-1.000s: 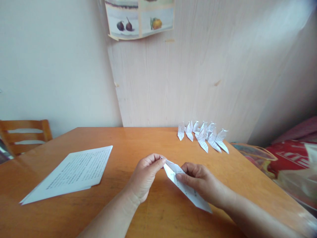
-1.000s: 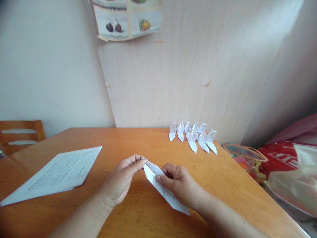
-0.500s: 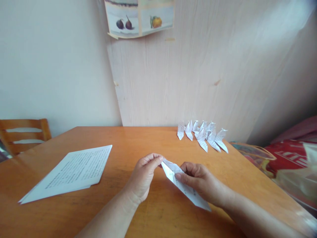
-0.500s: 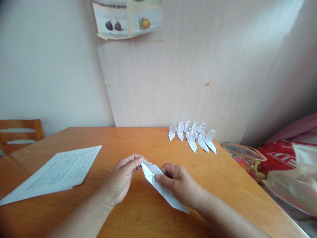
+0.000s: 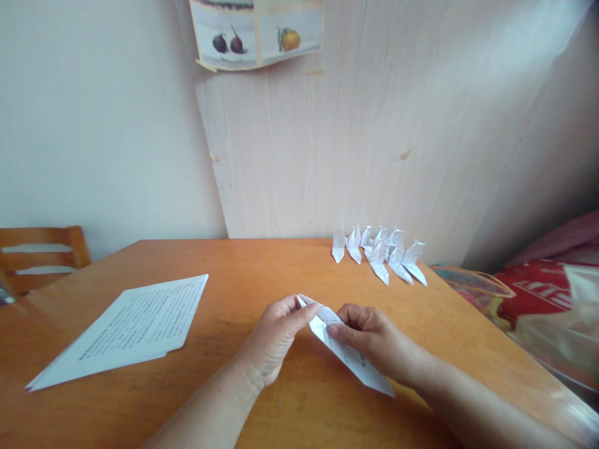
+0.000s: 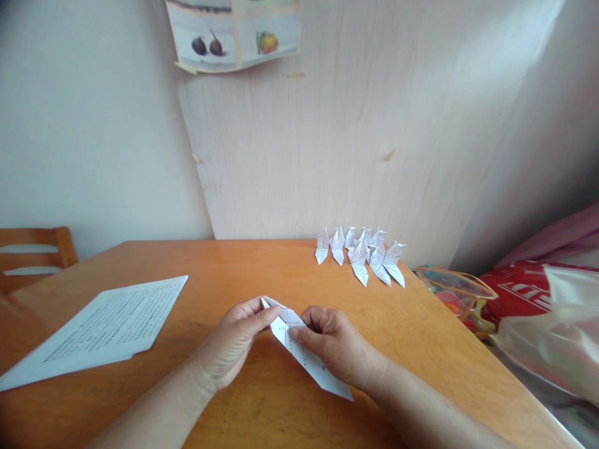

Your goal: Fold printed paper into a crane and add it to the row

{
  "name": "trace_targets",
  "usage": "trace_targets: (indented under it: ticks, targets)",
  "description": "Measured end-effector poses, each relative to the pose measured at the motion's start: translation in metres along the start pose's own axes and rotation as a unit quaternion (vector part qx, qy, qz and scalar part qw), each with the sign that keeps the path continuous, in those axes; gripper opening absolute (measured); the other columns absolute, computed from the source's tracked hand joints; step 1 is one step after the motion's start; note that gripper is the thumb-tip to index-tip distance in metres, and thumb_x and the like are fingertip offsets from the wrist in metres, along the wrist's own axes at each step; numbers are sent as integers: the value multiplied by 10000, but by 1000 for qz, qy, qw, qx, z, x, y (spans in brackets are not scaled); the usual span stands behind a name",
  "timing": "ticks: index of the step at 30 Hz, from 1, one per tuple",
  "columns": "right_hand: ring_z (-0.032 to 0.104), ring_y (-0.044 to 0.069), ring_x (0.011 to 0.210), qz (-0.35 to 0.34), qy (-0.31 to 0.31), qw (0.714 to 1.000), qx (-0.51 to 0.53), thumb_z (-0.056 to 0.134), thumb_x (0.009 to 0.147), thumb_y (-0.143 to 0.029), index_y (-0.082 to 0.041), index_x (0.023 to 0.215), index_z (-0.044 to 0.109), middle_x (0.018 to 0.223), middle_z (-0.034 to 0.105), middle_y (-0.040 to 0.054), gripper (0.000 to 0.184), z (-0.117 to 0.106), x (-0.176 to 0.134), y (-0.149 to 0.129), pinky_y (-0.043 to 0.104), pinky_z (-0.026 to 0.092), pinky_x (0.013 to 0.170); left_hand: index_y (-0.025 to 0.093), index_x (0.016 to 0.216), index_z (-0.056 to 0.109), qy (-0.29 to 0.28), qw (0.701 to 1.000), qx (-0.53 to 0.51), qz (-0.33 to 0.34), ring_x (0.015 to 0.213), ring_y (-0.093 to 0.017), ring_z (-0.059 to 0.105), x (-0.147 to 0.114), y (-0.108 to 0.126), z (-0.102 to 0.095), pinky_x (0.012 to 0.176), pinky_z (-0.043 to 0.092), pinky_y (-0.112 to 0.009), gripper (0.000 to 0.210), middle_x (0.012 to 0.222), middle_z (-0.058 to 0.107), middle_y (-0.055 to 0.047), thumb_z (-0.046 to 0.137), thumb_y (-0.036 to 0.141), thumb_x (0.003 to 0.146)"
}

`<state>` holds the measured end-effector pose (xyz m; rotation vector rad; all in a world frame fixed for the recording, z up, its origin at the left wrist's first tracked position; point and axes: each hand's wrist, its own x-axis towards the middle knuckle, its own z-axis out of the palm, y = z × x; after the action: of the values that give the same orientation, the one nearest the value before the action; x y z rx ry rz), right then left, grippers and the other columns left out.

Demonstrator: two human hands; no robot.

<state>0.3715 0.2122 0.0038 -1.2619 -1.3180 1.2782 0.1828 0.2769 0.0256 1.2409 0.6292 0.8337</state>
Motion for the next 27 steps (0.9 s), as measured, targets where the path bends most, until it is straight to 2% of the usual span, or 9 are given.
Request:
trace_targets:
  ticks: [3,7,11,16,19,22,24,27]
  targets:
    - [417,71,480,1,-2,1000,2,723,791,-590,-181,818,565,620,517,-59,439,2,-1,-1,203,298,445,156,811,708,7,1000,-6,-6,747,-166,572,0,-1,2,758,429,-287,223,763,682,-30,740,376,814]
    - [411,71,484,2,1,1000,-1,721,793,-593,-182,812,563,622,512,-58,441,2,-2,-3,203,295,442,159,773,720,14,1000,8,14,781,-178,590,2,-4,0,797,435,-300,228,771,694,-40,696,373,846]
    - [405,69,494,-5,-5,1000,-2,712,813,-578,-177,820,561,626,504,-56,429,1,-2,-4,199,289,445,160,717,709,51,998,5,40,779,-179,589,4,-5,0,784,443,-299,233,767,693,-43,679,353,845]
    - [407,67,498,-2,-11,1000,0,715,811,-578,-174,813,554,627,507,-54,435,2,-4,-5,198,289,448,146,764,737,64,997,-17,39,815,-214,635,4,-6,1,764,470,-315,242,799,725,-74,646,355,846]
    - [409,68,490,-2,-16,1000,9,717,803,-585,-177,799,544,619,513,-56,443,2,-4,-4,201,290,446,146,801,737,101,993,-34,43,828,-206,639,6,-8,-3,769,471,-310,233,814,720,-70,646,356,846]
    - [414,71,481,3,-14,1000,15,724,791,-590,-184,784,534,607,518,-57,449,2,-2,-3,206,292,445,153,852,715,140,987,-74,34,845,-198,628,9,-8,-7,763,470,-307,286,849,705,-68,647,431,861]
    - [413,70,479,4,-9,1000,20,733,784,-587,-184,783,535,602,516,-58,449,2,-1,-2,206,290,447,157,901,699,108,990,-91,9,839,-196,625,9,-8,-6,750,467,-306,346,872,701,-72,636,496,874]
    - [406,67,484,0,7,999,32,741,777,-585,-181,786,535,603,508,-59,454,2,1,-2,205,293,452,148,941,691,-8,997,-73,-30,851,-197,624,5,-10,1,782,463,-311,309,893,705,-80,672,449,872]
